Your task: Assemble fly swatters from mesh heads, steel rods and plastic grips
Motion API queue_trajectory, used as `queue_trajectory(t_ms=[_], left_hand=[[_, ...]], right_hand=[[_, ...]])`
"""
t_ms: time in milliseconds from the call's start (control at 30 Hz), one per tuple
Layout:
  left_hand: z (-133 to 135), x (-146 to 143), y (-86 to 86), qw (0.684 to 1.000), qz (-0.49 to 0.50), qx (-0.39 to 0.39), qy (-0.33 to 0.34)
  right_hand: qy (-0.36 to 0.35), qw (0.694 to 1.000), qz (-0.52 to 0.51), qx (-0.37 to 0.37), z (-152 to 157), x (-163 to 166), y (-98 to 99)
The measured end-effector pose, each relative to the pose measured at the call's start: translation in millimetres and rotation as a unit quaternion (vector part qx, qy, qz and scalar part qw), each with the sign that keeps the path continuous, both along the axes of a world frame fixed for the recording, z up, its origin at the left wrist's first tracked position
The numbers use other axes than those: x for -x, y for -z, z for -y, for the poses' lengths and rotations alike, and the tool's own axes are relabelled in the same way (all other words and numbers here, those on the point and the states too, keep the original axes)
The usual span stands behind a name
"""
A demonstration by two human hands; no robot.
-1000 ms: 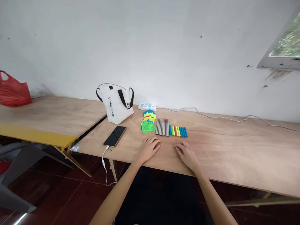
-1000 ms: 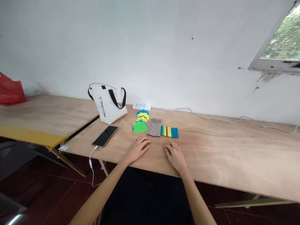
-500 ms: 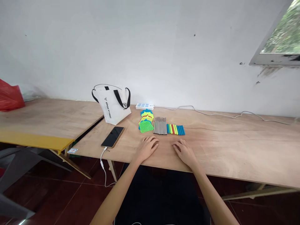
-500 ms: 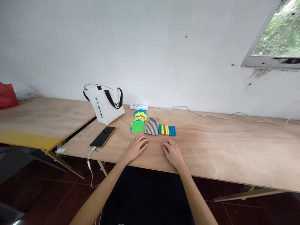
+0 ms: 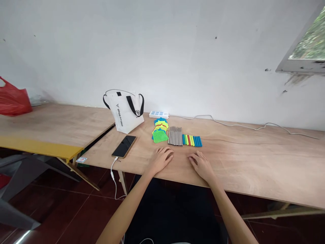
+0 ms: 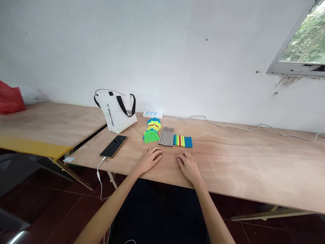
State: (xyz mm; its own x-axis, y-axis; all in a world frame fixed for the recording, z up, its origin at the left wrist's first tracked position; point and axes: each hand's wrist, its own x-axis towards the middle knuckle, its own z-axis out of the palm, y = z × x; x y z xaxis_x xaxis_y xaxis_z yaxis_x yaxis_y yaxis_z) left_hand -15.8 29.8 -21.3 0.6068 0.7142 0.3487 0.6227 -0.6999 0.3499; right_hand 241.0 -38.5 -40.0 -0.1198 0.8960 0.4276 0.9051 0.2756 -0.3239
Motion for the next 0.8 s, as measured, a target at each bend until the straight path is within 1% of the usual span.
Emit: queue_trajectory(t_ms=[267, 500, 667, 800], left_hand=[[2.2, 0.2, -3.5, 1.000, -0.005, 0.000, -0.001], [1.6, 0.6, -2.8, 1.000, 0.003, -0.003, 0.004], [1.3, 0.5, -2.5, 1.000, -0.002, -0.002, 0.000], [1.2, 0.9, -1.5, 1.000, -0.001, -0.008, 0.007]], right_hand=[[0.001, 1.000, -0.002, 0.003, -1.2, -0.7, 2.0], [0.002, 1.000, 0.004, -0.001, -0.6, -0.8, 0.9], [0.015, 1.000, 0.023, -0.004, 2.1, 9.7, 0.4], [0.007, 0.997, 0.070, -0.024, 3.1, 21.1, 1.5]])
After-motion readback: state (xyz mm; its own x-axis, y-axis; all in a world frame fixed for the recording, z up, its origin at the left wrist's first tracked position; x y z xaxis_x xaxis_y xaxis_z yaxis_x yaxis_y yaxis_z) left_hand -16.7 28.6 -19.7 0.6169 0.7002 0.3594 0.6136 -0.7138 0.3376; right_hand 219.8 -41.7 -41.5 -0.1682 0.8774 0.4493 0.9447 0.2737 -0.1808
